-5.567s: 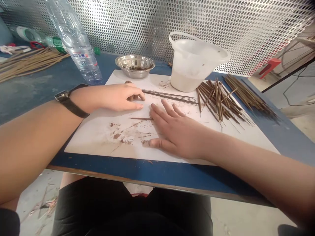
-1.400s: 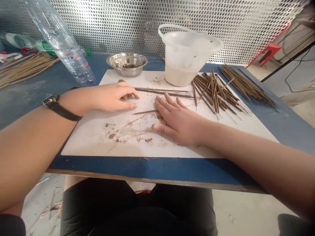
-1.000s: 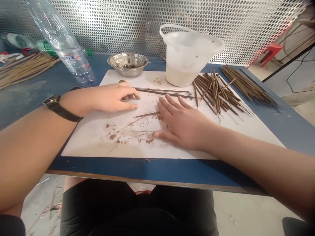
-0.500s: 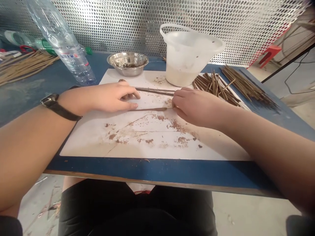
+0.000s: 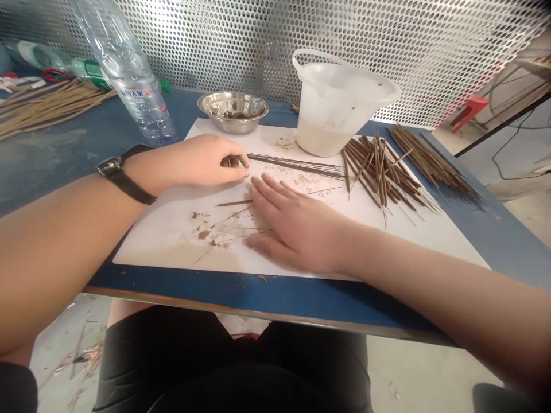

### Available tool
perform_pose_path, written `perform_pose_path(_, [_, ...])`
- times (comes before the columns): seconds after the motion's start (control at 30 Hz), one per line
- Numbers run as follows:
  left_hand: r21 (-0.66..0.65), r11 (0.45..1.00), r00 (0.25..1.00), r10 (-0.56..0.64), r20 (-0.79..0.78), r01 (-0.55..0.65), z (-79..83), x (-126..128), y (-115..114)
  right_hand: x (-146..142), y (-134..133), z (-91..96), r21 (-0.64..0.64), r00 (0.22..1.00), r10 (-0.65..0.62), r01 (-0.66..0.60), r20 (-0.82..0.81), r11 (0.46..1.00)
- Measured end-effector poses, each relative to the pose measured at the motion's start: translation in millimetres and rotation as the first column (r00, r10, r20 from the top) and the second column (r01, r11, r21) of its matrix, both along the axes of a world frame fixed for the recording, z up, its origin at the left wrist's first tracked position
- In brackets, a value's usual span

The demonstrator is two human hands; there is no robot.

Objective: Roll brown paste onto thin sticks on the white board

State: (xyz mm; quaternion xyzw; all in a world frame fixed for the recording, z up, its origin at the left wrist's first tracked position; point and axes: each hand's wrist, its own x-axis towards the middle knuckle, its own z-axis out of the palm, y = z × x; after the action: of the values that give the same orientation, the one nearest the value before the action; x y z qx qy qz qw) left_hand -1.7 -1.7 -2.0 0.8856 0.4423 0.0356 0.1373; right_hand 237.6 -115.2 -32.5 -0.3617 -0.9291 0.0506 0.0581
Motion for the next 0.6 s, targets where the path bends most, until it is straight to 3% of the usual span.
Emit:
perform_pose_path(0.2, [0.006, 0.999, 0.999, -0.032, 0.003, 0.032, 5.7, 2, -11, -5, -34, -7.0, -0.096, 0.998, -0.037, 0.041, 0.044, 0.995])
perform_pose_path(0.43, [-0.036, 0.999, 1.0, -0.006, -0.029, 0.005, 5.5, 0, -6, -12, -4, -5.5, -0.143, 0.995, -0.092, 0.095, 0.03, 0.985])
perform_pose_path(0.6, [-0.045, 0.999, 0.999, 0.028, -0.043, -0.03, 2.1, 1, 1, -7, -22, -1.5, -0.146, 0.997, -0.068, 0.072, 0.026, 0.987])
